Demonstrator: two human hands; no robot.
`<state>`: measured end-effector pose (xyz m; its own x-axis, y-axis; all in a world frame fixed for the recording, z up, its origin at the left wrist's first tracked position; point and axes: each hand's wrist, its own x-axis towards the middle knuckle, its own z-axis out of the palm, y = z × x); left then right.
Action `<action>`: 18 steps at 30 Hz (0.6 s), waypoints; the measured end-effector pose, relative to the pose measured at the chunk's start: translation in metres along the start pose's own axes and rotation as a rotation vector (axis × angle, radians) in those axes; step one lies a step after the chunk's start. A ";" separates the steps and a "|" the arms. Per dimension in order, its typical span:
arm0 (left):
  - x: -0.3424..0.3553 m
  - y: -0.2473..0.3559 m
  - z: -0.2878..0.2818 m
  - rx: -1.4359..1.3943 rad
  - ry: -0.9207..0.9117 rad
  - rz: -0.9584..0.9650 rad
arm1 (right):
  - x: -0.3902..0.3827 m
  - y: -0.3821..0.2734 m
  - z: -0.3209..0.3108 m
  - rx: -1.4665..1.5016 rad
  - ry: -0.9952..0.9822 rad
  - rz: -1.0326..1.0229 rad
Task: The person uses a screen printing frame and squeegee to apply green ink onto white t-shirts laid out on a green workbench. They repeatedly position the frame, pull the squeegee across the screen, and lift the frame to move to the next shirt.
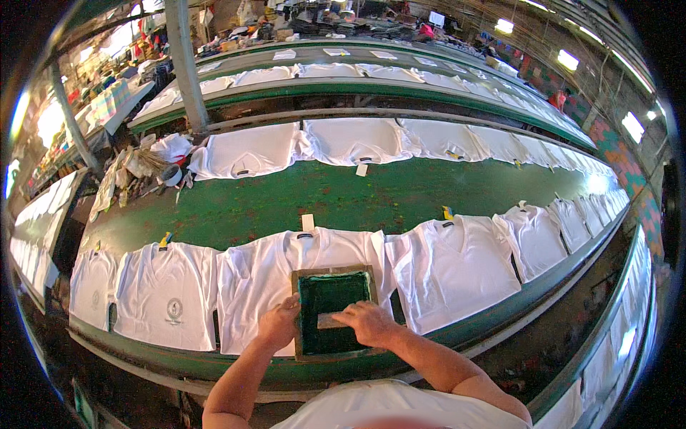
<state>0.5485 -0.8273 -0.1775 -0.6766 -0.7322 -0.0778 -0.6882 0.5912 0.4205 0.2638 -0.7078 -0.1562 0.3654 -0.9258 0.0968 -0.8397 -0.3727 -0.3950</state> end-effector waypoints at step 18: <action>-0.009 0.023 0.074 -0.288 0.633 -0.050 | -0.077 -0.043 0.033 0.200 0.373 -0.047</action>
<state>0.5194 -0.7820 -0.2340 -0.3025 -0.8643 0.4018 -0.5586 0.5024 0.6600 0.2847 -0.6181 -0.1773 0.1998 -0.8812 0.4285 -0.7177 -0.4294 -0.5482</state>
